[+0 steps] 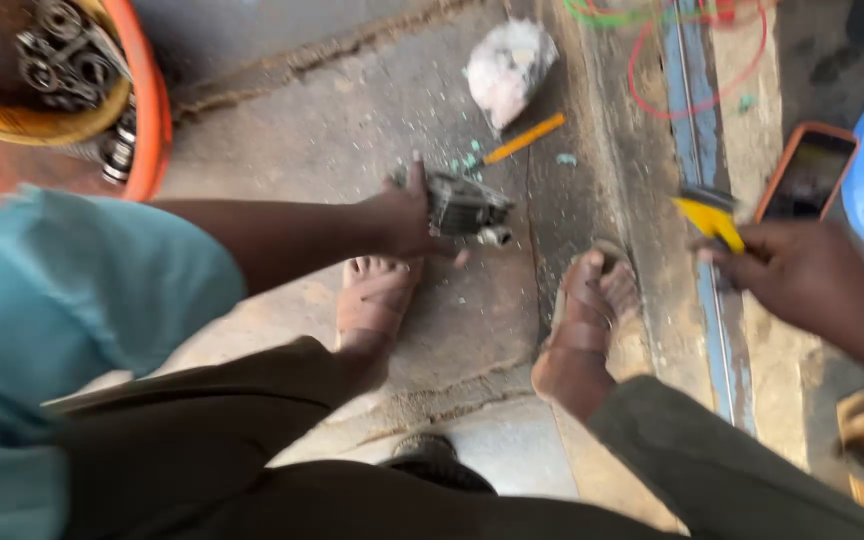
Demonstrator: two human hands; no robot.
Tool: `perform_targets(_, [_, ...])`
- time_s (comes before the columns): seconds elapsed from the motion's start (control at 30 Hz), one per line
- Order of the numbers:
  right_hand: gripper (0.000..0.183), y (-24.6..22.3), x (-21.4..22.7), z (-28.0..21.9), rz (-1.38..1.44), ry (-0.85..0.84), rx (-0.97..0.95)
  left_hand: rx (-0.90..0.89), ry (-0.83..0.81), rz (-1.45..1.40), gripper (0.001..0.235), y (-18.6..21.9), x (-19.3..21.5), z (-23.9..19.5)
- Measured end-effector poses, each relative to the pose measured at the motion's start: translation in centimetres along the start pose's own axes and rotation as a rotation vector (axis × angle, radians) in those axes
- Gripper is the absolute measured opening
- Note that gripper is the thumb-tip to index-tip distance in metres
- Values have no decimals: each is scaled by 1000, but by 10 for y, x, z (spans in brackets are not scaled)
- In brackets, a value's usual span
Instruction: Scraping gasket residue from a motorcycle engine cylinder head using a utility knife.
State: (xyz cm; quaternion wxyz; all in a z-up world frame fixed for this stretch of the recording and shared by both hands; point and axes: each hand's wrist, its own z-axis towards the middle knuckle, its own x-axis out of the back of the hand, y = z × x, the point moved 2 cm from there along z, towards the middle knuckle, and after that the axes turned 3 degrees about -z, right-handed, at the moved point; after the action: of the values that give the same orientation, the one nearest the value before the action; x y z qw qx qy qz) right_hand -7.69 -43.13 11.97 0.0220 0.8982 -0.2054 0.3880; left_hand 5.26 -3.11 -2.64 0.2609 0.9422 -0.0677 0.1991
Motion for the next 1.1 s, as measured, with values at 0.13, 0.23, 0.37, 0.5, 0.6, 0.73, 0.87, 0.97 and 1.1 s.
perform_targets(0.13, [26,-20,35,-4,-114,53,7,320,318,-240,127,61,13,-28])
perform_targets(0.23, [29,0,28,17,145,97,259,243,423,-339,107,66,16,-37])
perform_targets(0.37, [19,-9,-7,49,969,207,622,19,343,-22,110,54,23,-23])
perform_targets(0.5, [26,-40,-66,75,1547,260,548,-178,439,181,106,59,17,-16])
perform_targets(0.6, [31,-55,-111,73,1310,280,363,-97,386,59,96,73,23,-21])
perform_targets(0.73, [25,-76,-114,52,1136,196,350,-306,547,-104,94,16,12,20])
perform_targets(0.87, [23,-89,-108,58,933,100,404,-250,489,-295,130,18,27,-5])
perform_targets(0.97, [22,-98,-108,71,830,117,469,-137,438,-246,148,39,32,-20])
perform_targets(1.1, [22,-110,-102,76,758,152,554,-46,387,-60,141,51,41,-17])
